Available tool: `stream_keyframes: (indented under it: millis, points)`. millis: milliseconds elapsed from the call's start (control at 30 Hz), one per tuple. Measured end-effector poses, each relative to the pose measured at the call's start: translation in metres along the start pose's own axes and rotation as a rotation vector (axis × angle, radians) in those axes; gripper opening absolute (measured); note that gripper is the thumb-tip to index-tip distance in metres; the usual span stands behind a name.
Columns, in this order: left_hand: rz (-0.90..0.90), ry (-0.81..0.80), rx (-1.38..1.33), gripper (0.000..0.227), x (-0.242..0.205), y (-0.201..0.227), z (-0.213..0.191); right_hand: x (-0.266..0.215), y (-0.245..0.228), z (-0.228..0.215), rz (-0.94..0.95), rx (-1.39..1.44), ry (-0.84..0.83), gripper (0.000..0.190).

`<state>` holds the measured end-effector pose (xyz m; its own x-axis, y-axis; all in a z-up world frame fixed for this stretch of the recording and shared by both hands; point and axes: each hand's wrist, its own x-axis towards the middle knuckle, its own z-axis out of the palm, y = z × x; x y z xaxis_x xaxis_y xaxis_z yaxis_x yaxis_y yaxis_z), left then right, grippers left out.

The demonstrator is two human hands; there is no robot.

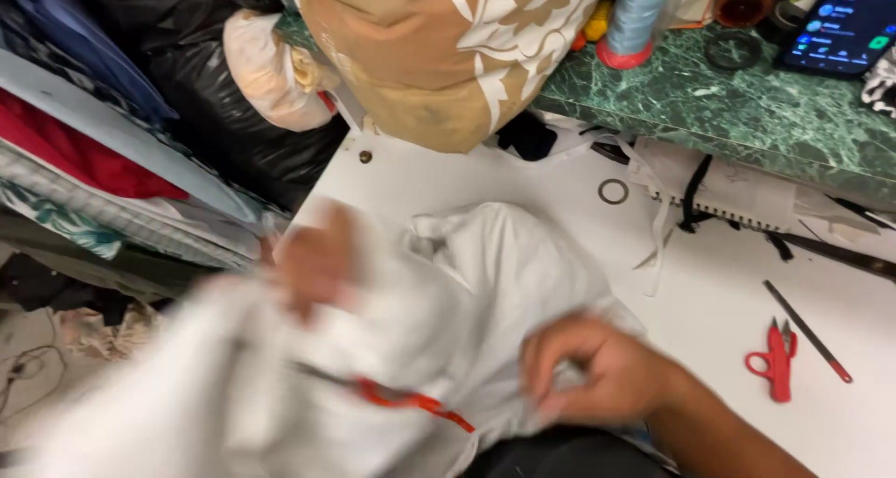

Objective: Removing a plastic component from a white garment using a small serrated tool

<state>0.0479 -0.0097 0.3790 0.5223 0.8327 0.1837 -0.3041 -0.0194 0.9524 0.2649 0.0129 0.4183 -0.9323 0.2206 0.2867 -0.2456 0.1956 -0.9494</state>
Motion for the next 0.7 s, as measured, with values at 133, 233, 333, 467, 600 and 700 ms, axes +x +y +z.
stream_keyframes:
  millis: [133, 233, 333, 467, 600, 700]
  points:
    - [0.143, -0.216, -0.351, 0.039, 0.013, -0.004, 0.046, -0.02, 0.013, -0.025, 0.02, -0.286, 0.459, 0.066]
    - [0.163, -0.264, -0.358, 0.038, 0.013, 0.006, 0.059, -0.036, 0.037, -0.016, 0.325, -0.275, 0.223, 0.073]
    - [0.13, -0.212, -0.303, 0.035, 0.004, 0.02, 0.056, -0.043, 0.04, -0.003, 0.261, -0.212, 0.241, 0.035]
    - [-0.003, -0.22, -0.129, 0.087, -0.016, 0.043, 0.039, -0.085, 0.089, -0.008, -0.077, -0.187, 1.001, 0.017]
    - [-0.47, -0.297, 0.552, 0.087, -0.027, 0.07, 0.052, -0.108, 0.066, -0.037, -0.079, -0.753, 1.457, 0.019]
    - [-0.426, -0.213, 0.435, 0.021, -0.032, 0.068, 0.057, -0.111, 0.043, -0.061, 0.02, -0.934, 1.58, 0.017]
